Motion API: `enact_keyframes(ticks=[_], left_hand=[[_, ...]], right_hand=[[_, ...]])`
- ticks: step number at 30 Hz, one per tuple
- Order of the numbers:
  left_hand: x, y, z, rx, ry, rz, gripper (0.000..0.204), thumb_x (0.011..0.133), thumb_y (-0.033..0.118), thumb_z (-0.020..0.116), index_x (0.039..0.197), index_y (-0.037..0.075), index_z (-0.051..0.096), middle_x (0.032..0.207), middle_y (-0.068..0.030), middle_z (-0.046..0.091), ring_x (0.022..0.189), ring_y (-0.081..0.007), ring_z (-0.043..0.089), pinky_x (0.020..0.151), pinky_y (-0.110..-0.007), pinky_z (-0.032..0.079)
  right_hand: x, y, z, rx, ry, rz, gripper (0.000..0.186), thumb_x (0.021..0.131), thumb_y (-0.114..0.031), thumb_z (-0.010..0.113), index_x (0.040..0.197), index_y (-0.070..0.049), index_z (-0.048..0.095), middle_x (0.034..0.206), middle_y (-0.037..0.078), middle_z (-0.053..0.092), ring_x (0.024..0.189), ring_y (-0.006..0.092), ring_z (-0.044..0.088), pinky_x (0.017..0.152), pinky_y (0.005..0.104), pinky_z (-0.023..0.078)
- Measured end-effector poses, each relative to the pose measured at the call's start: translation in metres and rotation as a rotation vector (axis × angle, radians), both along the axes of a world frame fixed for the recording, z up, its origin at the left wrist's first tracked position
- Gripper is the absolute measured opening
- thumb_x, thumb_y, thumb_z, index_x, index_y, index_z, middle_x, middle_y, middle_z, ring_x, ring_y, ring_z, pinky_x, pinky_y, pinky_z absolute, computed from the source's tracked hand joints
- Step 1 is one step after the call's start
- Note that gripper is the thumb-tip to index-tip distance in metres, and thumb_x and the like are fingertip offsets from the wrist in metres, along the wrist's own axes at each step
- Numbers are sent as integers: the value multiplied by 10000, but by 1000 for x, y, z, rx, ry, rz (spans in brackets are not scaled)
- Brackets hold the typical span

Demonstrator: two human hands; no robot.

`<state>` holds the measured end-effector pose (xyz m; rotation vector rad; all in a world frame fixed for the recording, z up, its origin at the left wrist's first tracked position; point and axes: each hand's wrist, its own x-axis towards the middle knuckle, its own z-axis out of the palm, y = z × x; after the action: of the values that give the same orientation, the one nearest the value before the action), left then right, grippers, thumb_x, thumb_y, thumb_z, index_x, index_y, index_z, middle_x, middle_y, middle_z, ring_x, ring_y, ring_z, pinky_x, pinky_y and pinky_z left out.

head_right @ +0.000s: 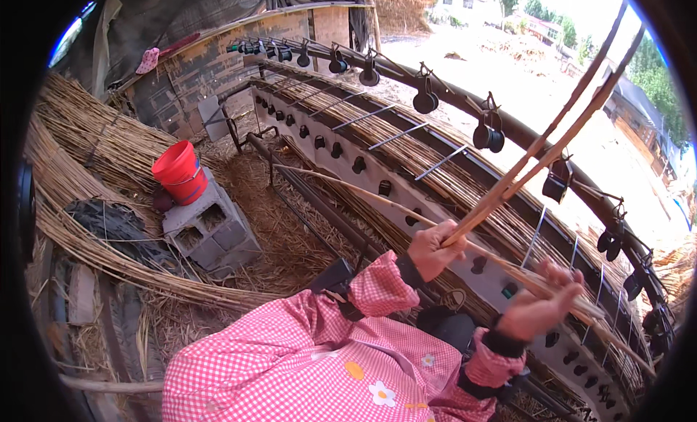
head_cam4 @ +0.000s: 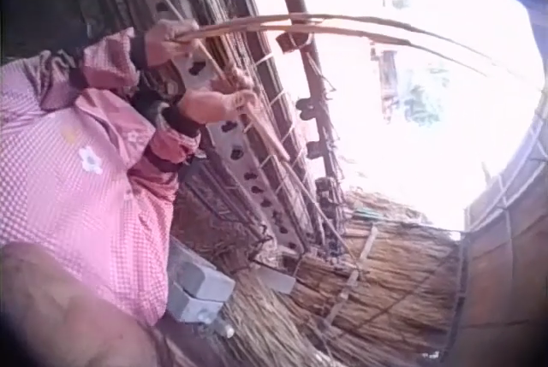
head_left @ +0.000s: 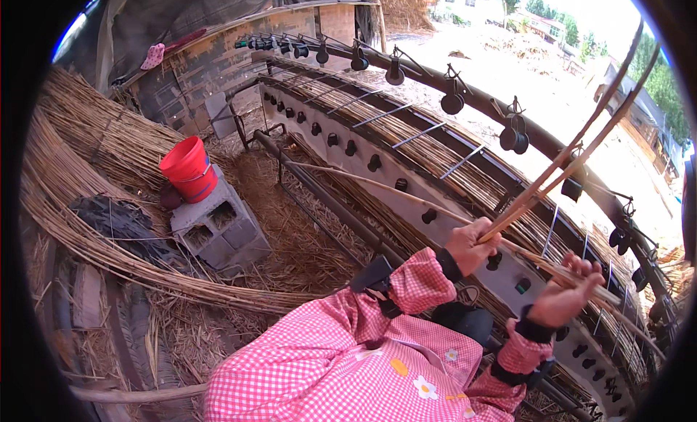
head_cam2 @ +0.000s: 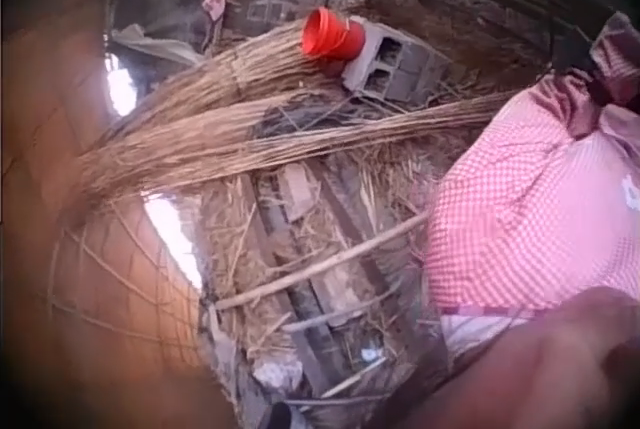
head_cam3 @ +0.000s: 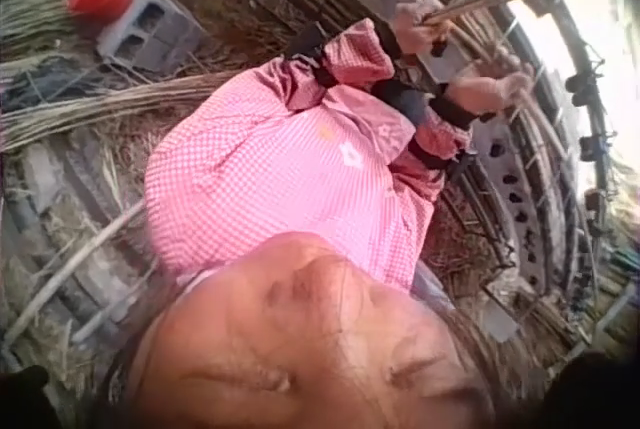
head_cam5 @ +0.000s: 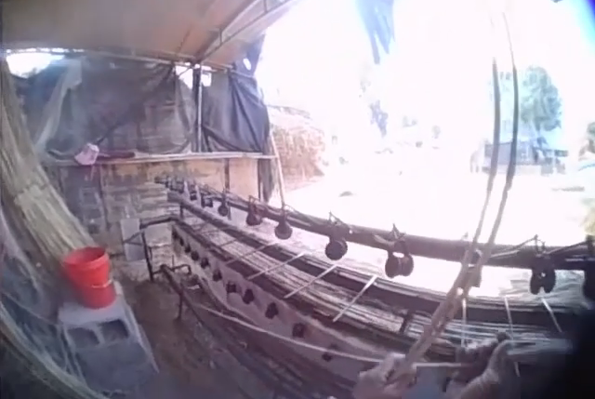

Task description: Feeding straw bundles into a weaving machine and managing the twine spools.

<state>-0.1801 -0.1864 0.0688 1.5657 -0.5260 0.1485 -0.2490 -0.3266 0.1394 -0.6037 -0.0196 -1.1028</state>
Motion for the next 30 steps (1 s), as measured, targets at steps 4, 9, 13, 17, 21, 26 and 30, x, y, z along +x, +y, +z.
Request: enact_keyframes(ticks=[4,9,13,17,21,26,30], left_hand=[[64,124,-38,-233,-52,358,128,810,124,519,913,48,516,611,-21,534,601,-66,516,561,-209,435],[32,42,3,-13,-91,319,289,793,240,554,1045,102,522,607,-39,524,582,-50,467,530,-238,416],[35,26,-15,35,-5,378,230,795,303,543,848,80,556,561,-72,491,528,-110,484,524,-254,409],[78,110,-13,10,9,463,258,809,307,521,735,60,533,537,-9,508,506,-78,487,477,-236,392],[138,189,-12,116,-83,693,274,809,319,516,721,61,532,538,-7,514,501,-84,491,467,-240,393],[208,194,9,141,-154,833,310,790,367,528,814,59,559,595,-53,551,585,-170,549,545,-292,426],[216,172,-6,5,36,577,302,812,342,513,928,69,570,640,-40,548,567,-99,538,537,-250,416]], right_hand=[[-88,-223,-51,-147,-219,-39,218,875,-195,396,746,-20,386,565,8,326,515,95,365,454,197,347],[-27,-72,-57,-49,-53,102,218,885,-209,380,898,5,421,619,12,398,577,97,417,620,226,434],[12,-12,-65,42,61,126,211,867,-181,420,980,-3,418,648,35,428,631,116,465,778,293,460],[-42,-194,-92,199,67,-270,258,849,-284,460,770,-38,466,580,8,418,512,84,441,583,205,481],[-81,-255,-126,120,-88,-260,216,795,-266,475,745,-63,532,594,8,475,560,135,488,548,255,442],[-37,-144,-111,-261,764,-428,408,849,-353,381,660,-29,542,578,53,515,508,152,470,483,262,386],[9,-83,-101,-199,590,17,276,823,-339,497,863,-66,494,582,-9,450,468,62,430,416,165,368]])
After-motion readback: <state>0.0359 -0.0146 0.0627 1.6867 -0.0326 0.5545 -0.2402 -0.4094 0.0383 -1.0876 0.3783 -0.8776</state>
